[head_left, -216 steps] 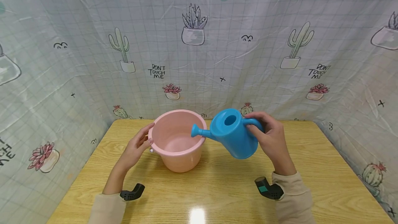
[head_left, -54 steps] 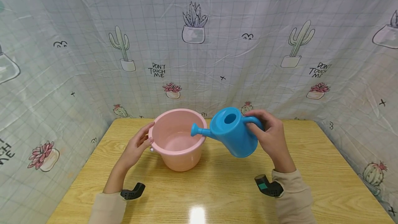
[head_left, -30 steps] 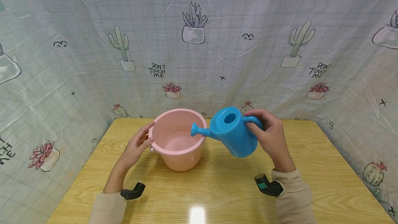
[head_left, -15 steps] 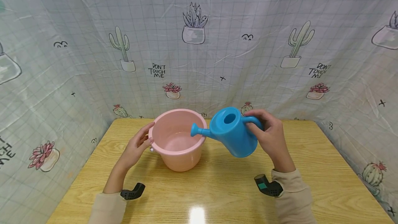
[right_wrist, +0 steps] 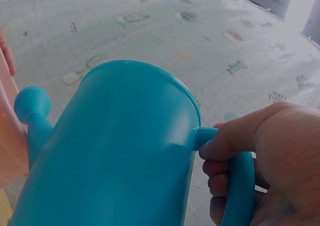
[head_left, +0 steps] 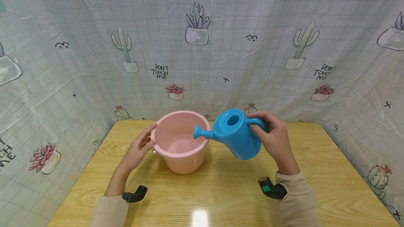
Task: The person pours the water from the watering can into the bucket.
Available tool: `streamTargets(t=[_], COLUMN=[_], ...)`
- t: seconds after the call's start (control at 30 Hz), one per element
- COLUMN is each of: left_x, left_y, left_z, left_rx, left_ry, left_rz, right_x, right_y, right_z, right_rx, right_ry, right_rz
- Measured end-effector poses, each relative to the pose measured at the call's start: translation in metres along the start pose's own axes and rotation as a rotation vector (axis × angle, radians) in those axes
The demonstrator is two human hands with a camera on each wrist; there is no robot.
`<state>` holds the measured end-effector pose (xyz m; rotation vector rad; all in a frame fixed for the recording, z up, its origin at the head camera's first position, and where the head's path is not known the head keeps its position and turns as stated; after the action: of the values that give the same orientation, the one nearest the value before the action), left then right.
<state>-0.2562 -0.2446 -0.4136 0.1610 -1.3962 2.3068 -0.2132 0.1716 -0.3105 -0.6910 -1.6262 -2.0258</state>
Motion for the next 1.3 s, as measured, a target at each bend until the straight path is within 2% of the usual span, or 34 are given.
streamTargets(t=[1.3], left_x=[0.0007], left_y=[0.0019], left_z=[0.0003], left_rx=[-0.02], left_ry=[0.006], left_rz=[-0.014], right_x=[0.0012], right_y=[0.0016], right_z=[0.0001], right_rx=[-0.018], right_ry=[0.004], right_rz=[-0.009])
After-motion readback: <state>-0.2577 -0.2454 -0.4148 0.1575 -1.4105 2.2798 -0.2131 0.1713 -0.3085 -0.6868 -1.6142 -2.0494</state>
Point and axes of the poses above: each hand's wrist, its own x-axis towards the middle knuckle, its own z-axis out of the back of the hand, y = z × x, the point moved 3 cm from there along x, towards the middle knuckle, and after that the axes turned 5 degrees about x, right-handed, at the moved point
